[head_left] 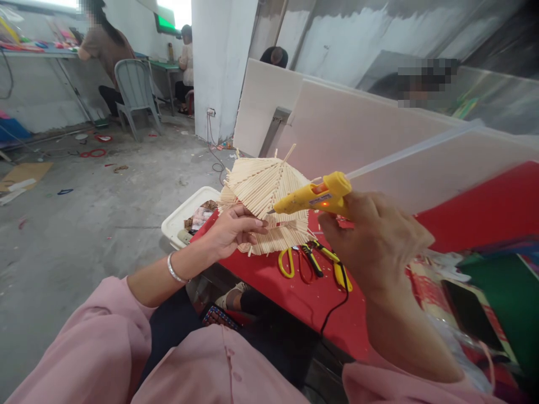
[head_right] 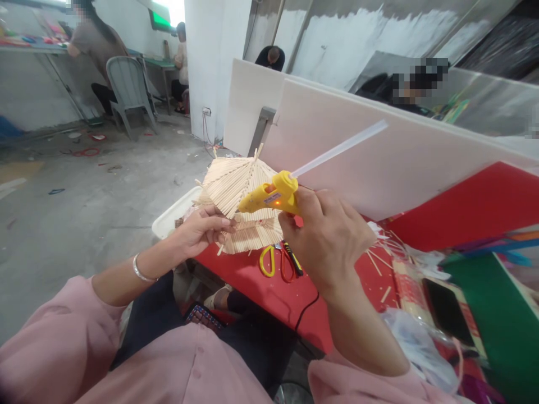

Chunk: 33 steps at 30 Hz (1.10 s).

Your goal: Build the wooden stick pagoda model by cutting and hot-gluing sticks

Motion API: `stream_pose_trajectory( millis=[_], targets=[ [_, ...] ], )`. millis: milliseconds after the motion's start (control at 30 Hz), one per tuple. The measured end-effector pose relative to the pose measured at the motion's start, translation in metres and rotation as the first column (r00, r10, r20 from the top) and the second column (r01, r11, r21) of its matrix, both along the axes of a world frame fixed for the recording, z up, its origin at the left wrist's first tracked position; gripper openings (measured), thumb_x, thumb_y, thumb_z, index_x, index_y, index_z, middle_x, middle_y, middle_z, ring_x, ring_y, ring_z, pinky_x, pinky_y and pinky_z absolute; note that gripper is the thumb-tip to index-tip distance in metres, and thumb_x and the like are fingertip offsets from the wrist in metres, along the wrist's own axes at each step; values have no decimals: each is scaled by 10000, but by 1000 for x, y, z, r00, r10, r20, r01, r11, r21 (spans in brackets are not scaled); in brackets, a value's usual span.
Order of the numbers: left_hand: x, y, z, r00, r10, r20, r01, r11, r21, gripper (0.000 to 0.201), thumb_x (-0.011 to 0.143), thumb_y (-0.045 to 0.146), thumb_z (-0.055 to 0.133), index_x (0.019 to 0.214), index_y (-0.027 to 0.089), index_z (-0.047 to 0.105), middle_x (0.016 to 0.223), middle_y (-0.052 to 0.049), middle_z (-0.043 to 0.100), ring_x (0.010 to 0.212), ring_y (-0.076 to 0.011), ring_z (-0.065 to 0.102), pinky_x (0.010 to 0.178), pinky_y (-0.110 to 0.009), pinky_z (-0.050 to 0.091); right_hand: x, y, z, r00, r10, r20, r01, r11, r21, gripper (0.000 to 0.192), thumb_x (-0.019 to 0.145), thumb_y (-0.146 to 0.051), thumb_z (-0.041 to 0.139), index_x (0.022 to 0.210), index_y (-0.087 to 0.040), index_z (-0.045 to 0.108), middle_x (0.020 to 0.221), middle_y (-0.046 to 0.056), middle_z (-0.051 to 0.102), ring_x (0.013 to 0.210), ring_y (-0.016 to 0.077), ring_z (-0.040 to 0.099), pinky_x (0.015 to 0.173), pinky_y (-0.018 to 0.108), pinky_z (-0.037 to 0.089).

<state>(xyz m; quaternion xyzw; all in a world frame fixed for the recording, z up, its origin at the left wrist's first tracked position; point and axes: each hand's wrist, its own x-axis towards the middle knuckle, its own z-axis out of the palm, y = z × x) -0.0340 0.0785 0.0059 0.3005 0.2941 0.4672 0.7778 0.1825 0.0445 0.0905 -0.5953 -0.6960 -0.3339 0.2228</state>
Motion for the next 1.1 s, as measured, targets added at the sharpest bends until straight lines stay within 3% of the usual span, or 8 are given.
stream_pose_trajectory(
  millis=[333, 500, 667, 967, 1100],
  targets=[
    [1, 2, -2, 1000, 5, 10, -5, 1000, 2, 222, 725, 39, 800, 891, 111, 673, 754, -36, 746, 628, -135, 731, 473, -164, 523, 4, 6, -8, 998, 41, 55, -46, 994, 100, 241, 870, -382, 598, 945, -203, 740, 763, 53, 675, 661, 159, 520, 570, 297, 184],
    [1, 2, -2, 1000, -2, 7, 2, 1000, 4, 232, 726, 35, 803, 906, 112, 678, 757, -35, 748, 635, -137, 734, 482, -166, 532, 4, 7, -10, 982, 128, 138, -156, 964, 217, 219, 857, -315, 626, 952, -162, 751, 745, 61, 682, 645, 152, 526, 552, 294, 190],
    [0, 2, -2, 1000, -3, 13, 3, 1000, 15, 216, 713, 28, 780, 883, 111, 675, 749, -38, 746, 635, -146, 735, 464, -170, 527, 2, 7, -8, 962, 127, 242, -201, 929, 311, 159, 827, -273, 674, 894, -136, 720, 726, 44, 701, 602, 129, 509, 493, 286, 180],
    [-1, 2, -4, 1000, -7, 9, 7, 1000, 25, 206, 703, 49, 768, 865, 117, 660, 792, -43, 743, 658, -147, 740, 469, -172, 515, 3, 5, -8, 960, 121, 253, -195, 936, 293, 160, 827, -265, 687, 902, -128, 721, 747, 62, 721, 614, 137, 536, 487, 291, 195],
    [0, 2, -3, 1000, -3, 10, 3, 1000, 18, 208, 695, 46, 767, 864, 114, 665, 794, -35, 740, 640, -137, 733, 468, -169, 521, 3, 3, -9, 982, 92, 164, -122, 975, 186, 190, 872, -287, 618, 955, -163, 735, 786, 75, 727, 655, 163, 569, 534, 300, 192]
  ],
)
